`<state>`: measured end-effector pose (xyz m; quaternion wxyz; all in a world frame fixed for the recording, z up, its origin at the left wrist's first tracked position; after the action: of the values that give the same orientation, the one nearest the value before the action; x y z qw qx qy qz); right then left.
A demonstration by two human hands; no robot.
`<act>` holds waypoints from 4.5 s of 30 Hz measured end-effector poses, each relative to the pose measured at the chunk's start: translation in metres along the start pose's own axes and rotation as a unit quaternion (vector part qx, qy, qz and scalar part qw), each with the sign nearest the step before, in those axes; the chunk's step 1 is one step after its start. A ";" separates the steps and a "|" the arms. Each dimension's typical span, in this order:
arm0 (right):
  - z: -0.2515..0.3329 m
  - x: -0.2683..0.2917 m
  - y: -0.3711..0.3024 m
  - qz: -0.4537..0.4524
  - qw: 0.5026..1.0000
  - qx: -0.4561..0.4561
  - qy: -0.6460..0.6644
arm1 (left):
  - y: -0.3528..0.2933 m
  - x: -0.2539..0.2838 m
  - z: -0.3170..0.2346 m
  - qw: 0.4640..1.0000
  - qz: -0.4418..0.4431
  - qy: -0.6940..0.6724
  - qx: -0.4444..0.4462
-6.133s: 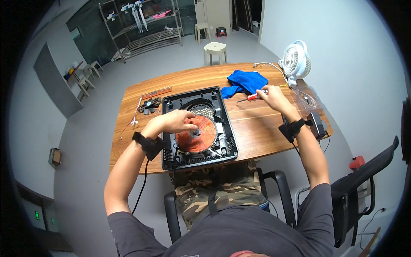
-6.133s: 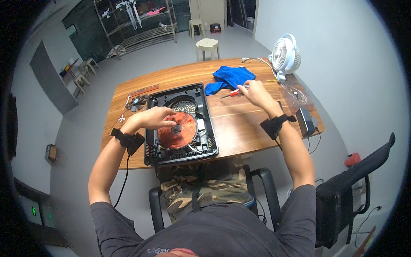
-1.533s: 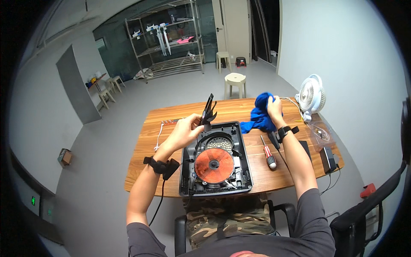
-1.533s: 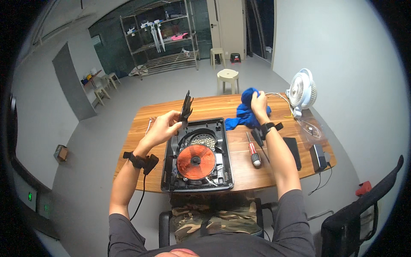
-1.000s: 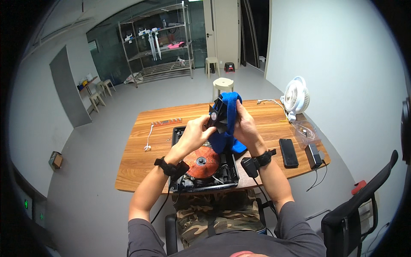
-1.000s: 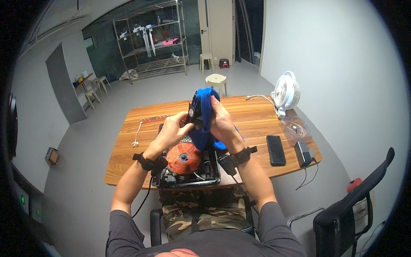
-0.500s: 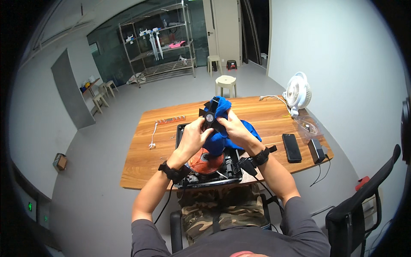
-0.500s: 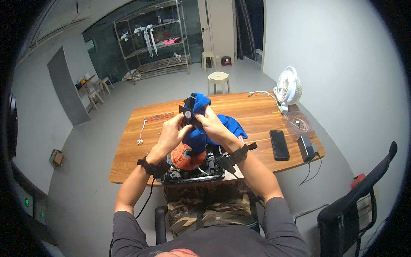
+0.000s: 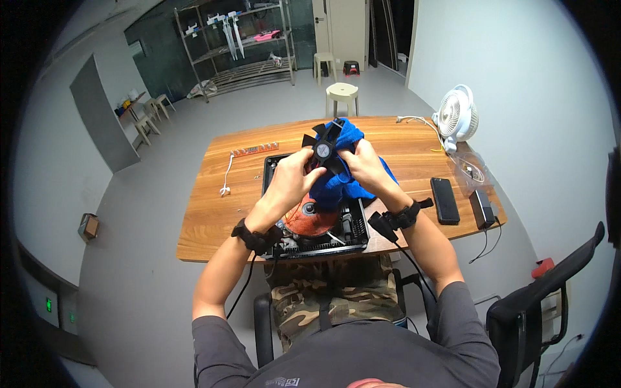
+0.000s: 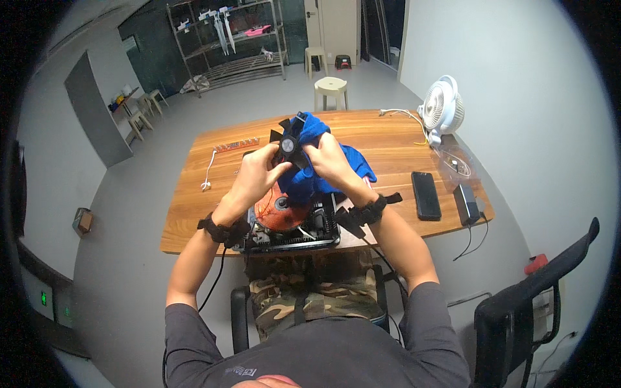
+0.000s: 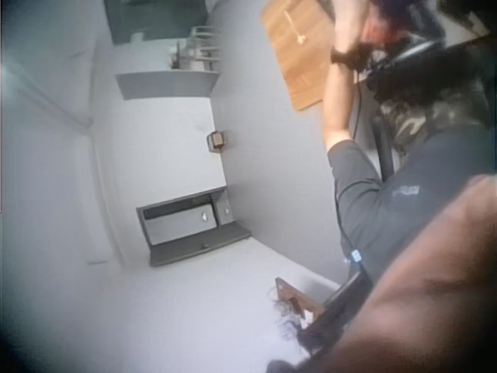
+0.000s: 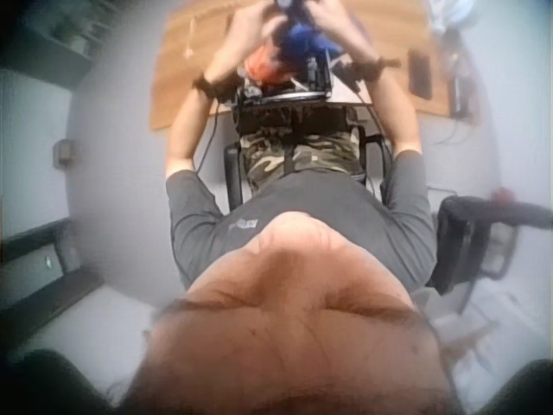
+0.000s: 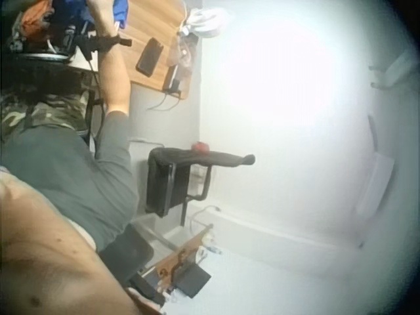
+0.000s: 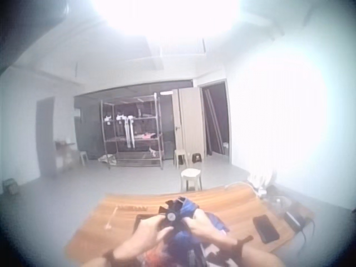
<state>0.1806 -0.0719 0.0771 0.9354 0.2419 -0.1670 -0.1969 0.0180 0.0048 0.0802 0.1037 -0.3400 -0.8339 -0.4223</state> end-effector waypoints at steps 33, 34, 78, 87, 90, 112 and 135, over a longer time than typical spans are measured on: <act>-0.005 0.012 0.000 0.166 0.984 -0.062 -0.030 | -0.016 0.007 0.020 0.998 0.052 0.028 0.022; -0.003 0.012 0.000 0.171 0.983 -0.053 -0.036 | -0.016 0.007 0.019 0.998 0.058 0.026 0.018; -0.019 0.001 0.009 0.291 0.931 -0.060 -0.214 | -0.026 0.014 0.005 0.972 0.160 0.159 -0.065; -0.018 -0.006 0.004 0.225 0.945 -0.149 -0.183 | -0.032 0.009 0.013 0.963 0.169 0.194 -0.077; -0.016 -0.007 0.006 0.175 0.947 -0.094 -0.252 | -0.035 0.011 0.013 0.970 0.146 0.185 -0.067; -0.016 -0.016 0.013 0.317 0.917 -0.089 -0.224 | -0.030 0.013 -0.004 0.938 0.202 0.250 -0.131; 0.016 0.010 0.004 0.133 0.974 -0.185 0.007 | -0.033 0.037 0.018 0.984 0.035 0.174 0.017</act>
<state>0.1840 -0.0800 0.0946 0.9828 0.0413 -0.1518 -0.0964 -0.0291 0.0225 0.0648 0.2679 -0.2881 -0.7976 -0.4572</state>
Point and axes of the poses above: each hand's wrist, its own y-axis towards the middle knuckle, its own x-axis out of the back of the hand, z = x × y, the point moved 4 cm from there along y, towards the middle knuckle, and after that the axes turned 14 degrees about -y, right-handed, at the moved point
